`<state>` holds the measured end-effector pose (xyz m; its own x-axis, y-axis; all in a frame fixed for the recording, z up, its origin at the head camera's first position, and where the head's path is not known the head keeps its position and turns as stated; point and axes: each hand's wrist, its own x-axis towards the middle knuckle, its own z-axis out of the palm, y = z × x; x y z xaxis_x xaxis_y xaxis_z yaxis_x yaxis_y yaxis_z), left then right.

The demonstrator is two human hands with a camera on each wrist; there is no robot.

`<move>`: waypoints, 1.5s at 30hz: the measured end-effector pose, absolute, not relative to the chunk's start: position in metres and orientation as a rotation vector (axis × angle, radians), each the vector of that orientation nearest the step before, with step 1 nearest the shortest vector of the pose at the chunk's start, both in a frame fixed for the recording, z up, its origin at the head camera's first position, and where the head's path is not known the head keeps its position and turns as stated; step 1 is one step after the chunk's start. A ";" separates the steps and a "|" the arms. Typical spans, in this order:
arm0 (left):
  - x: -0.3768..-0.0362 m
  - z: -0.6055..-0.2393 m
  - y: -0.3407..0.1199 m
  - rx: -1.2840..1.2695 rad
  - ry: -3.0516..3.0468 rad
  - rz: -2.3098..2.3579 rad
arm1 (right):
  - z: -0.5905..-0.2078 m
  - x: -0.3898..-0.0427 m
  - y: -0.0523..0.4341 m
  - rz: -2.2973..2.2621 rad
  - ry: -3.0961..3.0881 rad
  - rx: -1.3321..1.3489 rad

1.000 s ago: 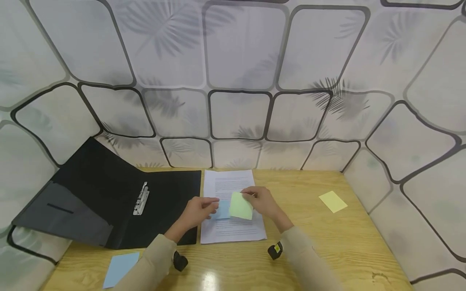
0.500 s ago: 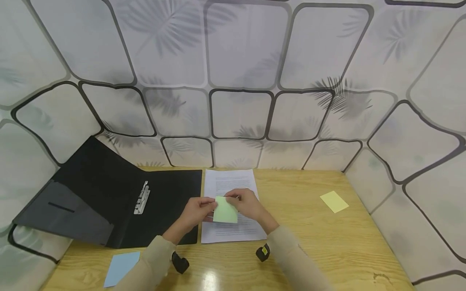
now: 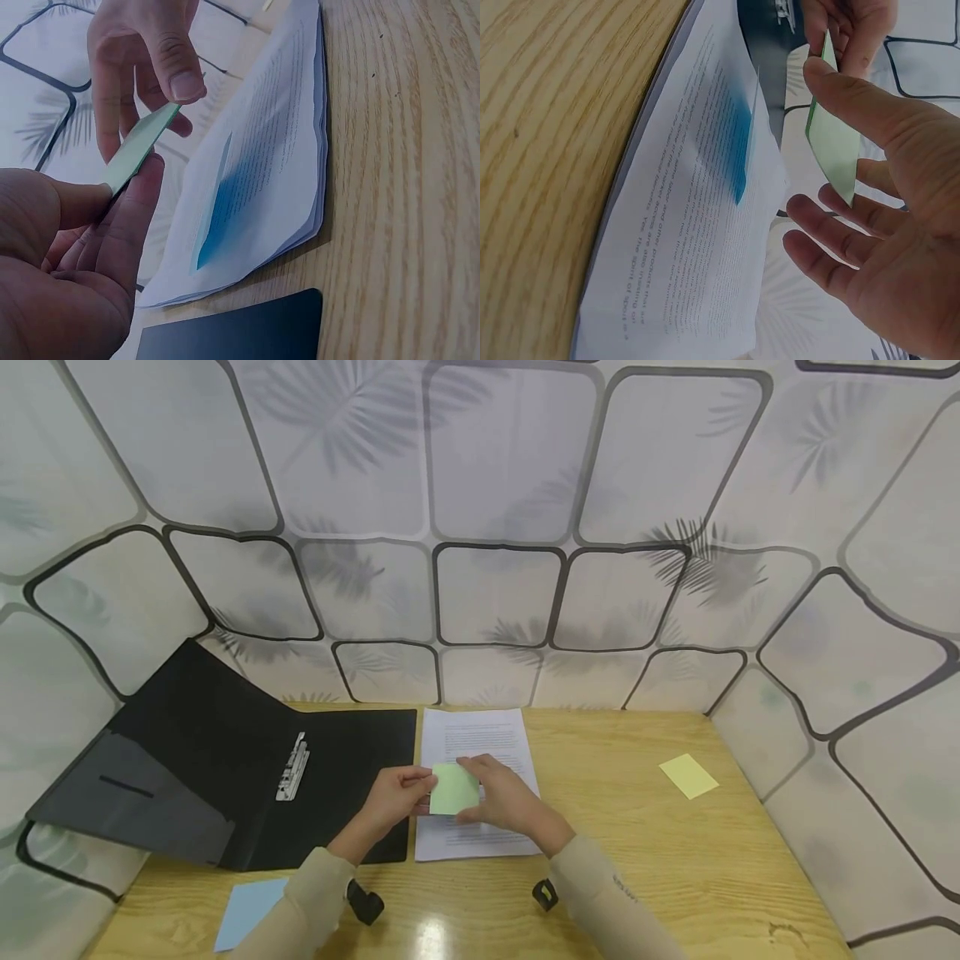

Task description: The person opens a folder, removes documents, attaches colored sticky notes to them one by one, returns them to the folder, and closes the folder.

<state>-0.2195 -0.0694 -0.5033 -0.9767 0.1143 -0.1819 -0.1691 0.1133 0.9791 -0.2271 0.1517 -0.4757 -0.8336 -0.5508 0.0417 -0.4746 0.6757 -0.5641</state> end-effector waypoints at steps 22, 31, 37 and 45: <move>-0.217 -0.498 -0.076 -0.088 2.038 2.047 | -0.474 -0.223 0.156 -0.816 2.883 -1.106; -0.215 -0.494 -0.077 -0.047 2.000 2.014 | -0.482 -0.230 0.154 -1.025 3.003 -1.172; -0.216 -0.496 -0.076 -0.052 1.924 2.022 | -0.484 -0.234 0.153 -1.239 3.038 -1.084; -0.217 -0.495 -0.077 -0.060 1.938 2.023 | -0.486 -0.235 0.153 -1.262 3.047 -1.076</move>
